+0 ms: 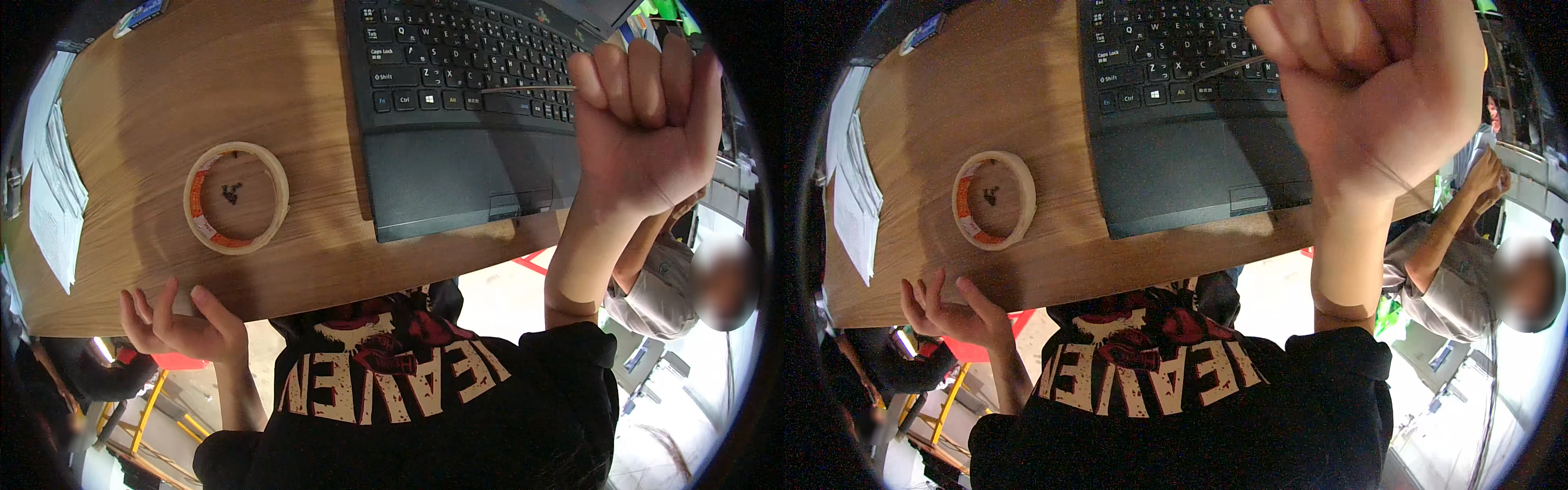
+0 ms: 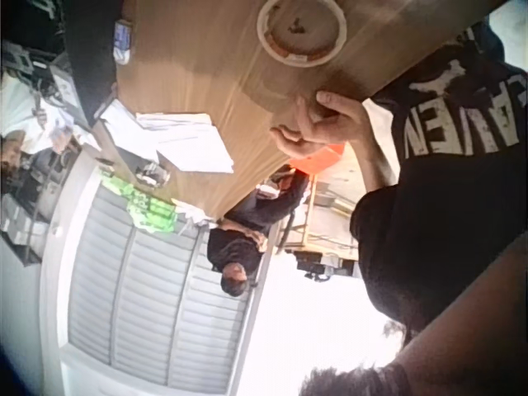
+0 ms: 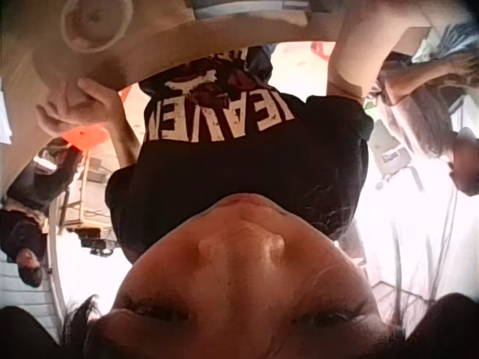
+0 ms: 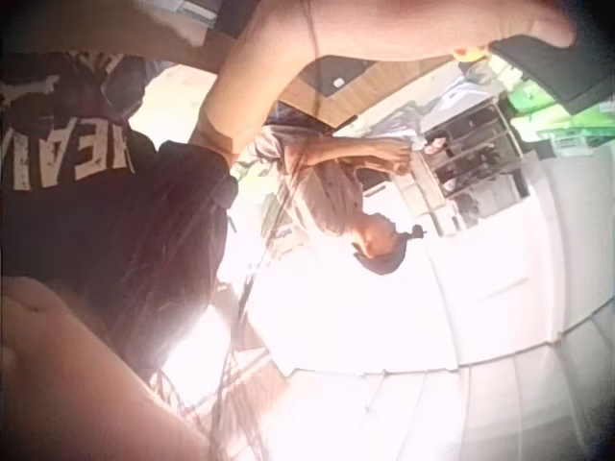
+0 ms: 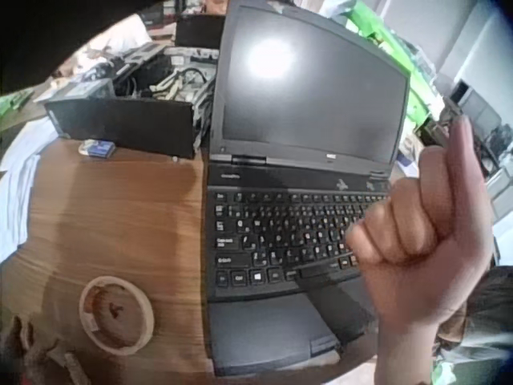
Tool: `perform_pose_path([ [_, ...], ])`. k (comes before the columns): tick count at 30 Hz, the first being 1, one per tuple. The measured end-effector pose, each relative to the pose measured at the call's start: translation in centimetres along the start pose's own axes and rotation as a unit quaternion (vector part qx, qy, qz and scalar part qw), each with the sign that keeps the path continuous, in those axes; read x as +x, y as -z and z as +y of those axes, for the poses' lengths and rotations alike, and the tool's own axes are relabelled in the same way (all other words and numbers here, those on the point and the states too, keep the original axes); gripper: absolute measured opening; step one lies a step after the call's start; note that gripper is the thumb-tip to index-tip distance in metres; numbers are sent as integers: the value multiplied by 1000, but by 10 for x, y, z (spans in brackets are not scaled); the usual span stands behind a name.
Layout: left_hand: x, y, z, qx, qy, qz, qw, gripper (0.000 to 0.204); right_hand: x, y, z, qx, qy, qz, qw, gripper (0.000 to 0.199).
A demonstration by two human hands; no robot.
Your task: The person unscrews screws from a laptop casing using a screwdriver, placing the screws into a roll of tape, and pries open the plastic covers.
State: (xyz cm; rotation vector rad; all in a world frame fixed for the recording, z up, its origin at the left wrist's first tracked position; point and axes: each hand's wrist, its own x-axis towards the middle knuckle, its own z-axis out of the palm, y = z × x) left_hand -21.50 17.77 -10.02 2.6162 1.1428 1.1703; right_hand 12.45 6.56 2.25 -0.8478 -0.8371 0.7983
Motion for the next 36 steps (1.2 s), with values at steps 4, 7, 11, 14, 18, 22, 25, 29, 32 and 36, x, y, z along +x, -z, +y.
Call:
perform_pose_path([
  [4, 0, 1, -2, 21, 42, 3, 999, 21, -1, -8, 15, -46, -11, 25, 999, 39],
  [7, -2, 0, -5, 9, 21, -2, 1000, 19, -8, -19, -3, 61, 24, 84, 994, 39],
  [11, -1, 2, -8, 26, 16, -35, 999, 18, -1, -9, 9, -145, 5, 18, 989, 41],
  [14, -5, 2, -9, 15, 24, -35, 999, 17, -5, 2, 4, -192, 40, 9, 981, 39],
  [18, -1, 1, -7, 1, 13, -35, 999, 17, -1, -11, 22, -157, 3, 124, 980, 37],
  [22, 2, 0, -6, -1, 7, -41, 999, 17, -3, -16, 23, -176, 40, 164, 970, 42],
  [25, 2, 0, -5, -21, 32, -34, 999, 16, -1, -9, 4, -83, 43, 83, 992, 43],
  [29, 3, -1, -4, -9, 15, -45, 999, 15, -3, -5, 9, -122, 126, 202, 964, 45],
  [32, 4, -1, -6, -18, 15, -41, 999, 16, 0, 15, 24, 42, -11, 62, 997, 45],
  [36, 0, -5, -5, -74, 28, -31, 996, 18, -26, 22, -5, 157, 39, -3, 987, 38],
])
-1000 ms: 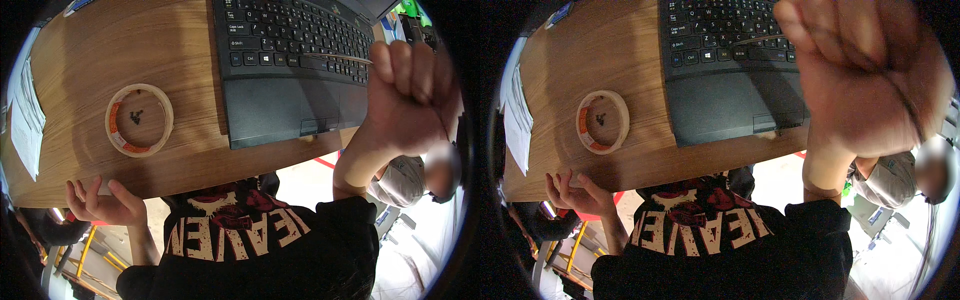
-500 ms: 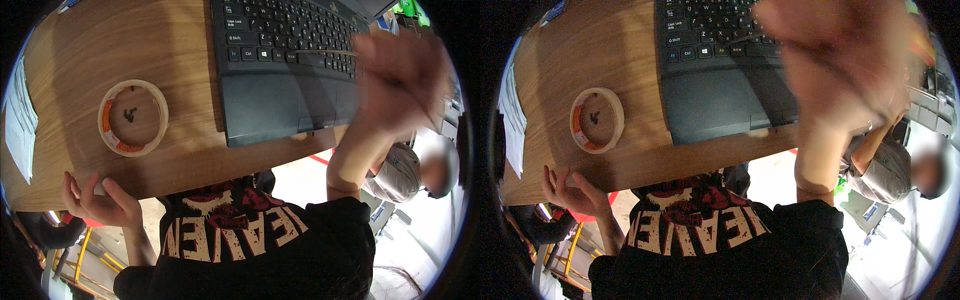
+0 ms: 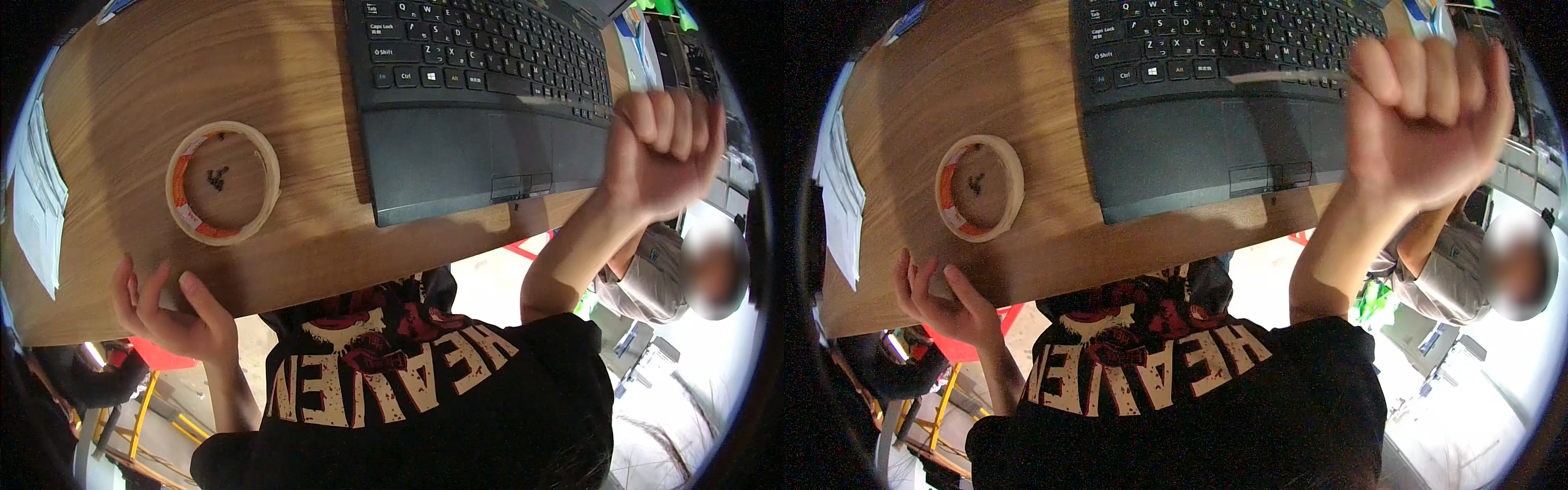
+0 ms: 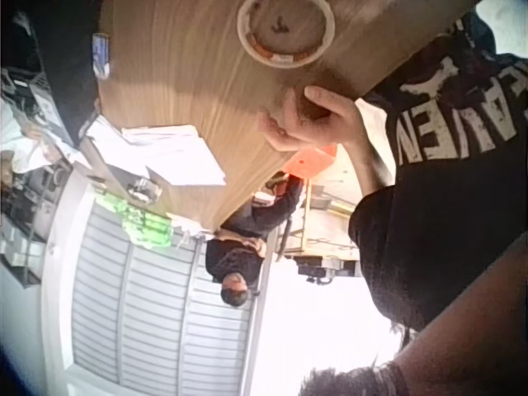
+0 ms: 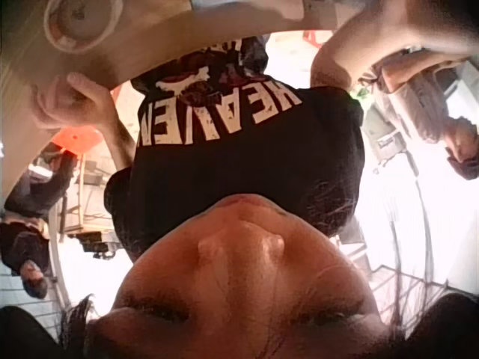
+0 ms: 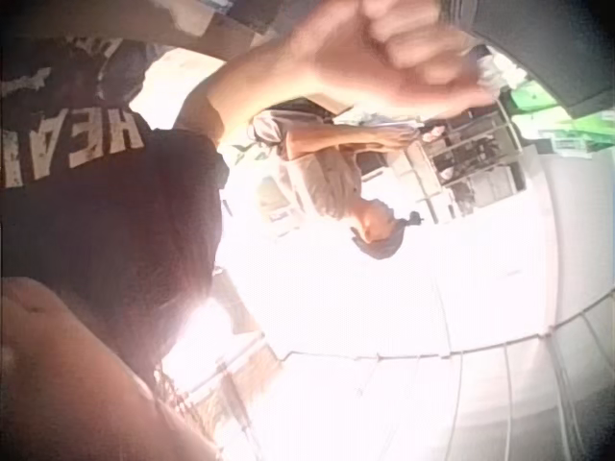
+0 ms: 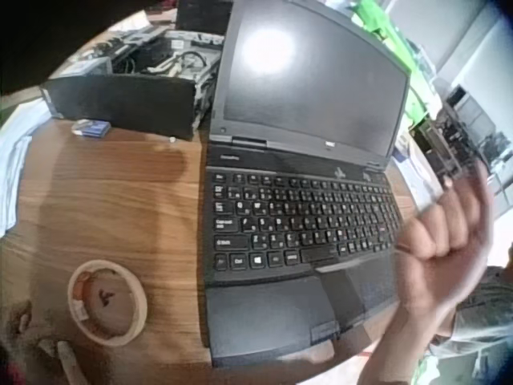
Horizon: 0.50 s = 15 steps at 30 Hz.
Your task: The person unscrews screws from a laptop casing using a screwdriver, placing the screws into a roll of tape, and pries open the plastic covers.
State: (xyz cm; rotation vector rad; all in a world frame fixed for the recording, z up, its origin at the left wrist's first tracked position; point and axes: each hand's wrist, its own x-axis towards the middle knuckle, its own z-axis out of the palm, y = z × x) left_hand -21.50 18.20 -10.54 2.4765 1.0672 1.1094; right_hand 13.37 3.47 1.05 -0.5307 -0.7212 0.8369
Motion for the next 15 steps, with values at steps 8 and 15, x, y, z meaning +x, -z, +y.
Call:
perform_pose_path([
  [8, 6, 10, 9, -175, -46, -31, 983, 15, -113, -44, -59, -478, -30, 45, 877, 26],
  [15, 61, -43, 127, -271, -223, -307, 885, 34, -142, -47, -20, -763, -225, 215, 566, 29],
])
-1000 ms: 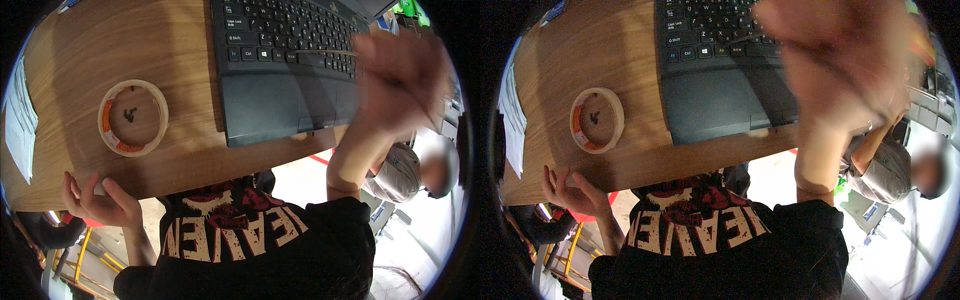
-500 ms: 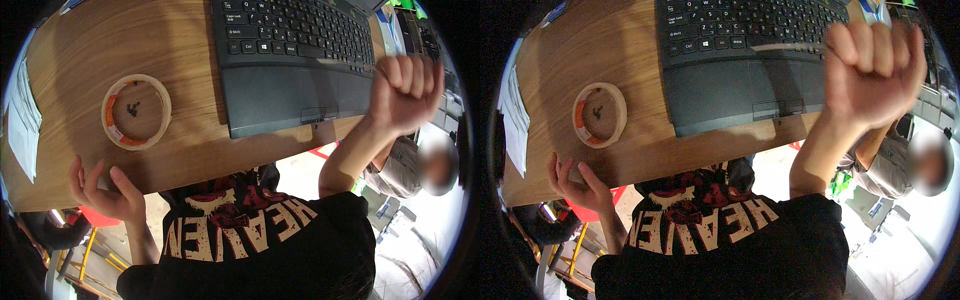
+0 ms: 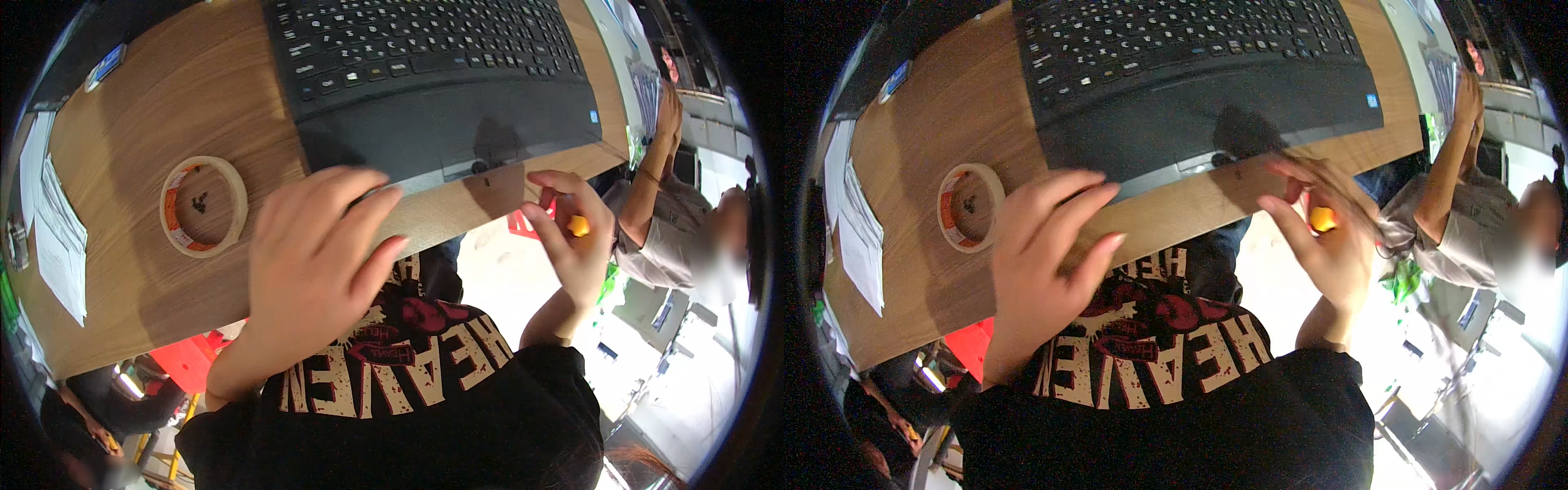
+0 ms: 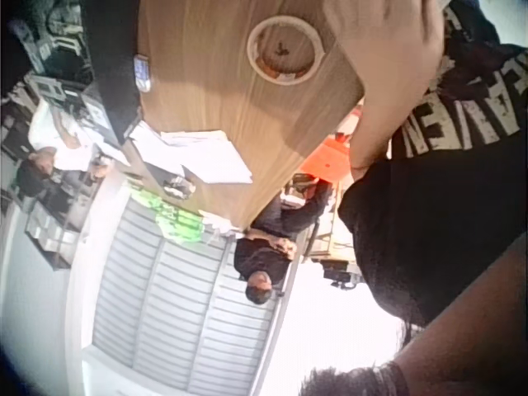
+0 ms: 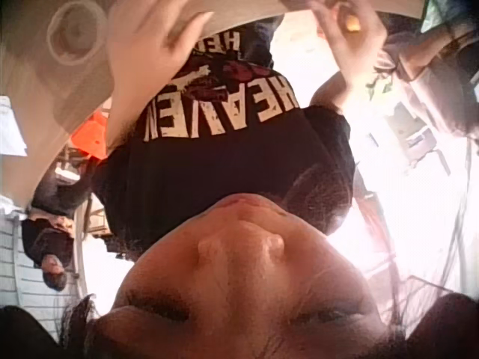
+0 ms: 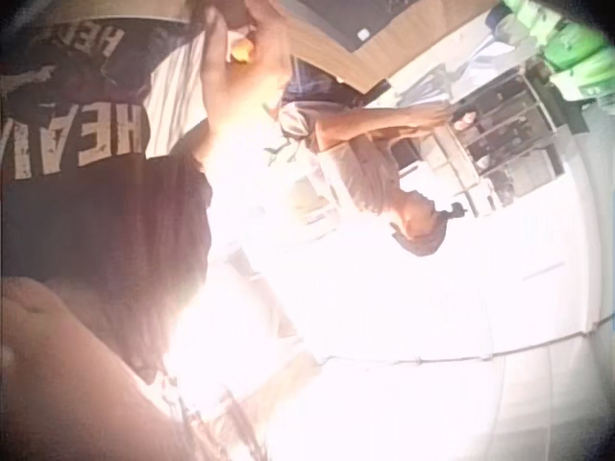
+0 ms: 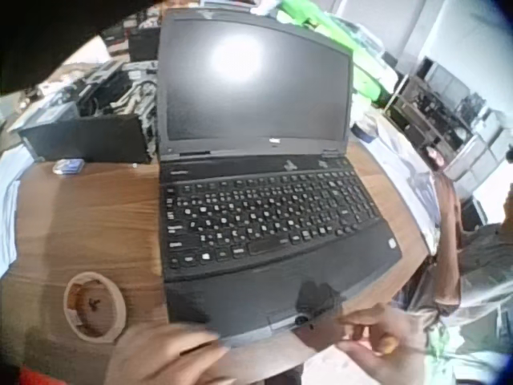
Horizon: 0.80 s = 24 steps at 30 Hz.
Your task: The person unscrews screws from a laptop casing using a screwdriver, placing the screws into a roll of tape, and pries open the plastic covers.
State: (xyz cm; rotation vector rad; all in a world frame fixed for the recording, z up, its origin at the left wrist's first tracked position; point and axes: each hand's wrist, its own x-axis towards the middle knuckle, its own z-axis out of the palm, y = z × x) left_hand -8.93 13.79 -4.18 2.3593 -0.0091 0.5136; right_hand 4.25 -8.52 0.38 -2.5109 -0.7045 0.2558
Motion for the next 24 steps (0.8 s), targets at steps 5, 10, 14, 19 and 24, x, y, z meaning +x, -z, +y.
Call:
perform_pose_path([
  [5, 33, -53, 22, 41, -5, -37, 998, 37, -4, -37, 26, 25, 94, 82, 992, 32],
  [10, 39, -78, 11, 129, -57, 48, 989, 28, 2, -49, 37, -49, 196, 92, 975, 39],
  [14, 37, -83, 10, 149, -85, 66, 983, 22, 5, -43, 41, -135, 263, 76, 952, 48],
  [19, 32, -74, 12, 109, -107, 89, 984, 18, 6, -32, 39, -164, 243, 2, 956, 54],
  [24, 35, -72, 6, 106, -88, 84, 987, 20, 8, -32, 51, -101, 239, -23, 966, 55],
])
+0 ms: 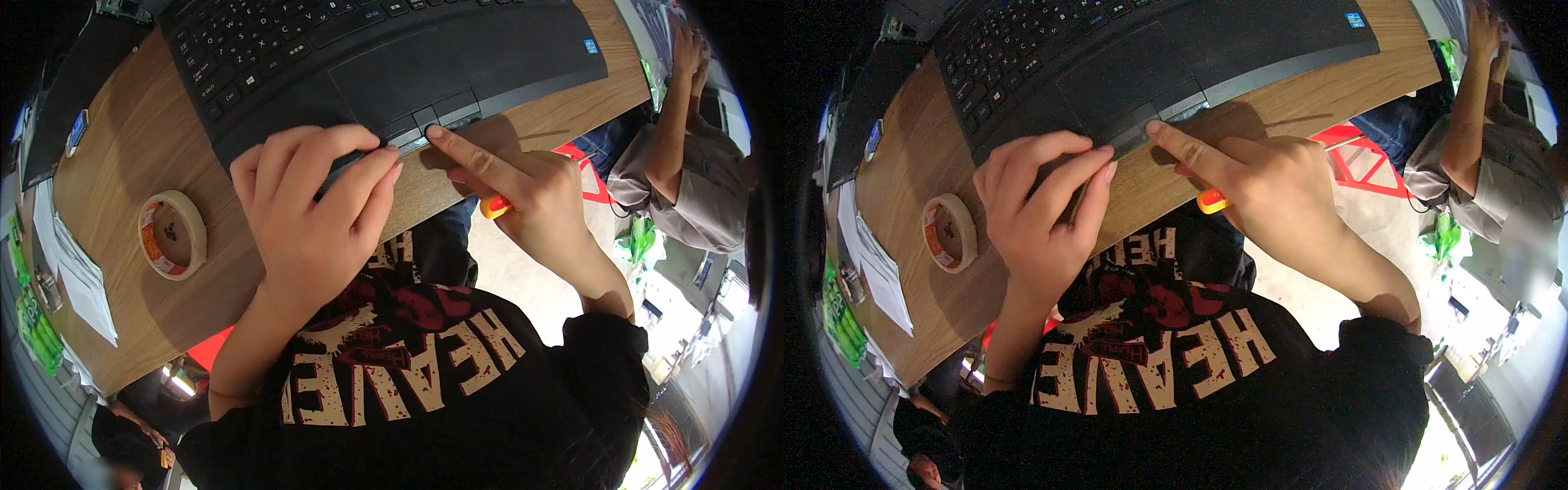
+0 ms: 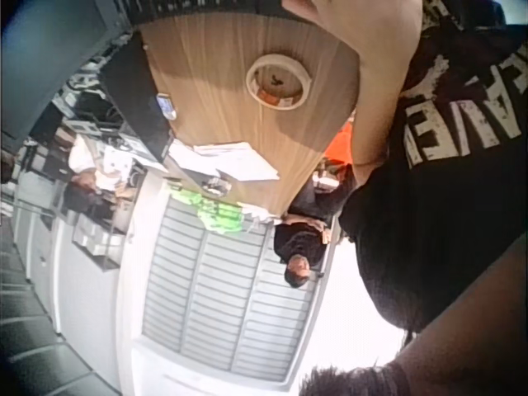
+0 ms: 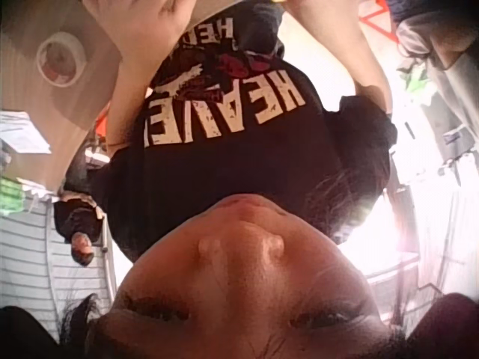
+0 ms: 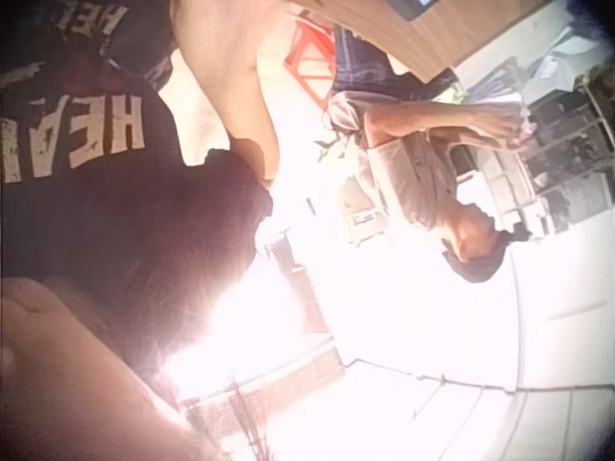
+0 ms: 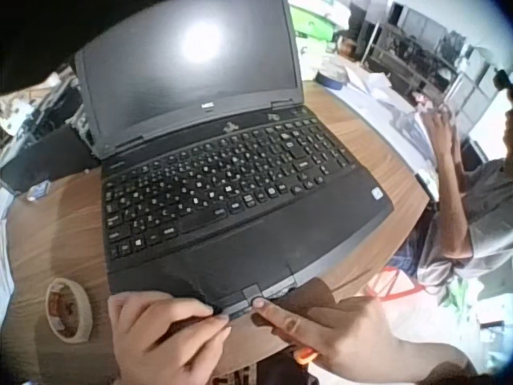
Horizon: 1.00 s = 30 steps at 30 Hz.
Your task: The person unscrews screws from a laptop casing using a screwdriver, placing the screws into a roll of tape, and pries open the plastic covers.
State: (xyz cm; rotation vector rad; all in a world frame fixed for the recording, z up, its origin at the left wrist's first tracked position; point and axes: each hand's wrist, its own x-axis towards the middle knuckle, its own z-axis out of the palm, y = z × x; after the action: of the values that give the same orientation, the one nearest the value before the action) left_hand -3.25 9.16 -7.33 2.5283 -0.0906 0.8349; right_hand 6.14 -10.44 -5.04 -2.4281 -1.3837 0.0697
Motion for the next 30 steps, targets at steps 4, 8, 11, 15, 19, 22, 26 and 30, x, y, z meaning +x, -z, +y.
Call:
perform_pose_path([
  [4, 19, -2, -4, 3, -5, -7, 1000, 21, -1, 3, -7, -11, -10, -9, 1000, 54],
  [8, 27, -12, -1, -10, 2, -43, 999, 22, -3, 1, -13, -48, -46, -41, 997, 54],
  [11, 25, -17, -1, 26, -24, -35, 999, 22, -3, -8, -6, 20, -50, 13, 998, 53],
  [15, 20, -18, 5, 58, -5, -32, 998, 20, -7, -23, -8, 112, -63, 115, 985, 39],
  [19, 16, -27, 0, 48, 2, -2, 999, 18, -15, -10, -27, 182, -274, 104, 939, 22],
  [22, 17, -28, -2, 27, 24, -17, 999, 18, -27, -3, -22, 121, -305, 74, 942, 17],
  [26, 28, -20, 3, 29, 75, -61, 995, 18, -40, 14, -11, 358, -188, 308, 861, 13],
  [30, 25, -21, 3, -25, 68, -35, 997, 16, -24, 56, -1, 699, 15, 235, 676, 38],
])
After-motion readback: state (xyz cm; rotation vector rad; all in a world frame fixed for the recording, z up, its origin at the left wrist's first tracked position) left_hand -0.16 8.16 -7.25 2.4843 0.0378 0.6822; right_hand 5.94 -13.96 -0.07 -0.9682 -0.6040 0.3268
